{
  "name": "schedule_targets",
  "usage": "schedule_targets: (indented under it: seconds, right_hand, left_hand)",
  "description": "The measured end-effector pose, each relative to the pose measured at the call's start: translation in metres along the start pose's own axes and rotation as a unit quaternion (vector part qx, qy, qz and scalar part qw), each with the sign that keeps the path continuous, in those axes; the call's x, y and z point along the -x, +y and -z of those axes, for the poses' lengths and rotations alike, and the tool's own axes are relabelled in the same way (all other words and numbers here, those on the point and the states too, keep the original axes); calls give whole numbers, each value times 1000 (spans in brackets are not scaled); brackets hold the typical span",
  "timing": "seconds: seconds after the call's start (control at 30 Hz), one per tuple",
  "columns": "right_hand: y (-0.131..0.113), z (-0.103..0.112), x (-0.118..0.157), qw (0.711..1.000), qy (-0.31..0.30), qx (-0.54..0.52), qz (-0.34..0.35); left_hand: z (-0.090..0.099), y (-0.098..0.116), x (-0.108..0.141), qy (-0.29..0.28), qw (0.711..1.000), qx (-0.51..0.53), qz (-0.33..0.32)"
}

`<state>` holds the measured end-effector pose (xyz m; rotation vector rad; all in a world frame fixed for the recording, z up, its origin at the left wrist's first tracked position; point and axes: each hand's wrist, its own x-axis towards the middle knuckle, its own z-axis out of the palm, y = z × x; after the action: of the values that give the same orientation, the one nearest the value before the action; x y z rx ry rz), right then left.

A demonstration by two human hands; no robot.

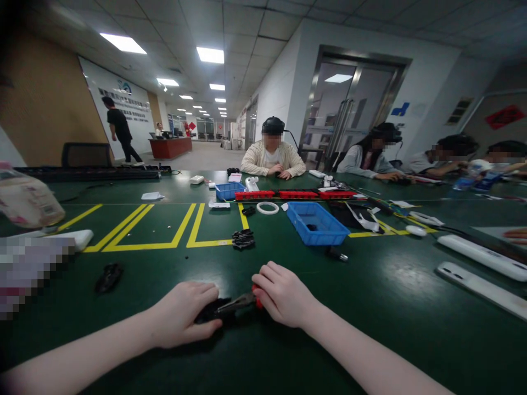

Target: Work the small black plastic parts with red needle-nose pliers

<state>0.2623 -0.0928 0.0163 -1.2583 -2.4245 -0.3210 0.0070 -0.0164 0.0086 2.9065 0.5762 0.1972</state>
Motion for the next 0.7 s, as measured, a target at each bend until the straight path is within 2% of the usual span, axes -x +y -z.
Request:
schedule_targets:
  seconds: [0.2, 0.7]
  right_hand:
    - [-4, 0, 1, 1000, 17, 11, -4]
    - [7, 1, 8, 998, 56, 12, -3]
  left_hand:
    - [-2, -2, -1, -5, 1000, 3, 10]
    - [1, -3, 0, -22, 1000, 15, 12]
